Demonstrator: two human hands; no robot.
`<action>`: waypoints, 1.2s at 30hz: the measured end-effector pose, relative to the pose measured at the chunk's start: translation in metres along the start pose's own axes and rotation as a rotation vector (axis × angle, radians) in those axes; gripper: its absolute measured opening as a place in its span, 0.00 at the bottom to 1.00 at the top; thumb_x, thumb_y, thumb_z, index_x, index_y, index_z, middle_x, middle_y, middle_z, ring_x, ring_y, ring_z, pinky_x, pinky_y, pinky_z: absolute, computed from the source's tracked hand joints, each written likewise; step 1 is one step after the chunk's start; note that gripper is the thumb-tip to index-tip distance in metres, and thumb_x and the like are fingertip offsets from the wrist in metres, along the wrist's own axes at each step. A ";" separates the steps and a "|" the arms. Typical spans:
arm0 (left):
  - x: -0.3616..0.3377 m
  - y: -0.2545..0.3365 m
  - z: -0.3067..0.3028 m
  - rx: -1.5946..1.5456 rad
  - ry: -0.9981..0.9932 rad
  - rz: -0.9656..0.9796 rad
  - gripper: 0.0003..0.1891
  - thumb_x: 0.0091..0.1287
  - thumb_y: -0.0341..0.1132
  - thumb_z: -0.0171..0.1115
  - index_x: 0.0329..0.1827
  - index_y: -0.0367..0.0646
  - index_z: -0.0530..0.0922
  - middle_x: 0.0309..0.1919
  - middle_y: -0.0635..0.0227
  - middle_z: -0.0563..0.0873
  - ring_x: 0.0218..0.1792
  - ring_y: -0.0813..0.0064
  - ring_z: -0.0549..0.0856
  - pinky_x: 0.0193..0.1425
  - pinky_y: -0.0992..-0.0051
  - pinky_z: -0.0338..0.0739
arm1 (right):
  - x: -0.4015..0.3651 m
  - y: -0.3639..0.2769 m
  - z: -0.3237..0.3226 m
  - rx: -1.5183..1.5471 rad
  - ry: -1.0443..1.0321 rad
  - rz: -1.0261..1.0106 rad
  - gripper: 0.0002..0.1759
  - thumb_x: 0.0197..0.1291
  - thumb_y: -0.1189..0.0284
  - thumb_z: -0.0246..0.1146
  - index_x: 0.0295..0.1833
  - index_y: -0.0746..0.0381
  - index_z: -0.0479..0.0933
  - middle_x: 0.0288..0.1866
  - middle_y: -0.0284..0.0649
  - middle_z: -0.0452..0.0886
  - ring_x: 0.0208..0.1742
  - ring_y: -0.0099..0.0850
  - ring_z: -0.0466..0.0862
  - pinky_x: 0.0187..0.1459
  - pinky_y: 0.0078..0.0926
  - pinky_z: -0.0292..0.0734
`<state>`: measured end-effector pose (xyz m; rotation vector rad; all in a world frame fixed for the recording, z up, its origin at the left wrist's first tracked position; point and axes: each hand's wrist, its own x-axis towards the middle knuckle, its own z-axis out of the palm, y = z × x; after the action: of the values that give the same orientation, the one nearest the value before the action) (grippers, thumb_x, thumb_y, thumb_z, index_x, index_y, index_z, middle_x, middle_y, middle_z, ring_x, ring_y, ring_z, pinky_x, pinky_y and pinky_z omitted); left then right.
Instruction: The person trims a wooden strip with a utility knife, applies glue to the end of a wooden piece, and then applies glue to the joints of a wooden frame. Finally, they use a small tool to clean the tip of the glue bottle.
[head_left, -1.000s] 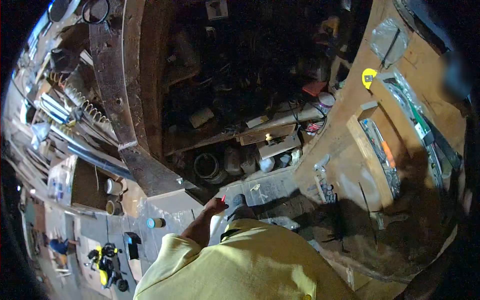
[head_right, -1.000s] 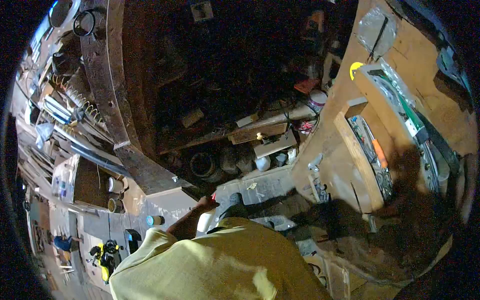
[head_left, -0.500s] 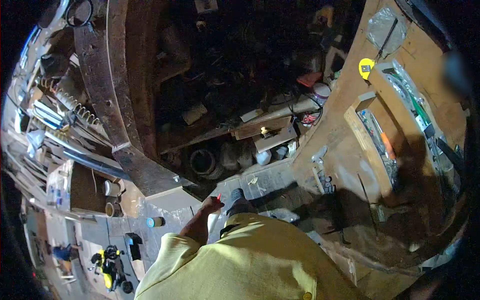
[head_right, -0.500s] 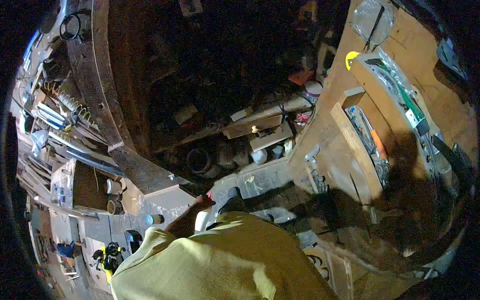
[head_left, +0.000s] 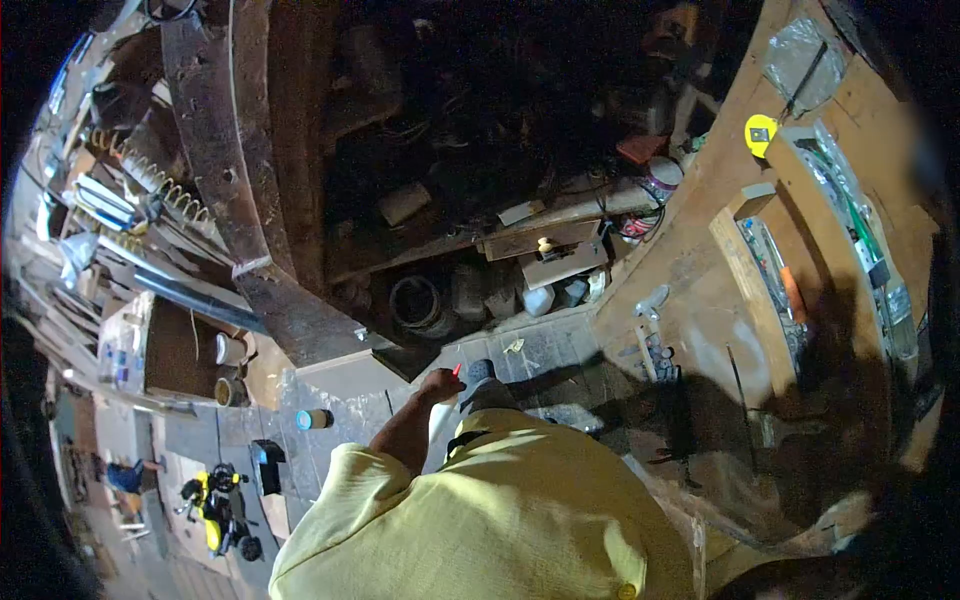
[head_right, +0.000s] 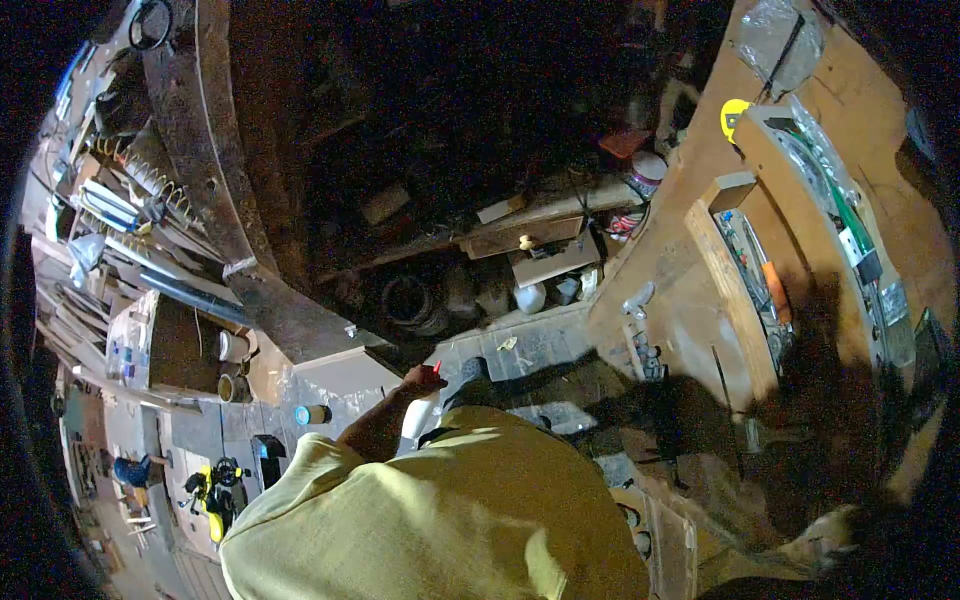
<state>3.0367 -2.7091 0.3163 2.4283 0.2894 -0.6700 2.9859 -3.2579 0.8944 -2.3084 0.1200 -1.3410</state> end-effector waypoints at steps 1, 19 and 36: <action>0.012 -0.013 0.012 -0.008 0.004 -0.010 0.26 0.53 0.58 0.68 0.39 0.41 0.85 0.40 0.52 0.88 0.43 0.51 0.86 0.49 0.56 0.80 | -0.017 0.006 0.017 0.105 -0.173 0.130 0.15 0.73 0.63 0.57 0.50 0.67 0.74 0.31 0.40 0.77 0.28 0.28 0.74 0.31 0.31 0.72; -0.115 -0.051 -0.109 -0.805 0.639 -0.044 0.21 0.60 0.47 0.70 0.37 0.33 0.81 0.30 0.59 0.88 0.34 0.71 0.85 0.43 0.65 0.80 | -0.173 -0.046 0.243 0.615 -1.202 -0.047 0.13 0.65 0.81 0.60 0.55 0.70 0.78 0.41 0.45 0.78 0.40 0.38 0.81 0.43 0.29 0.76; -0.228 -0.099 -0.395 -0.687 0.529 0.016 0.16 0.61 0.44 0.70 0.33 0.36 0.81 0.26 0.65 0.85 0.28 0.78 0.82 0.35 0.72 0.77 | -0.261 -0.388 0.329 1.501 -1.215 0.562 0.15 0.78 0.62 0.50 0.40 0.61 0.71 0.28 0.37 0.73 0.27 0.27 0.74 0.29 0.26 0.73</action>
<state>2.9653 -2.4042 0.6618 1.8845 0.5974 0.1036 3.0668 -2.7207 0.7172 -1.1668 -0.4404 0.4182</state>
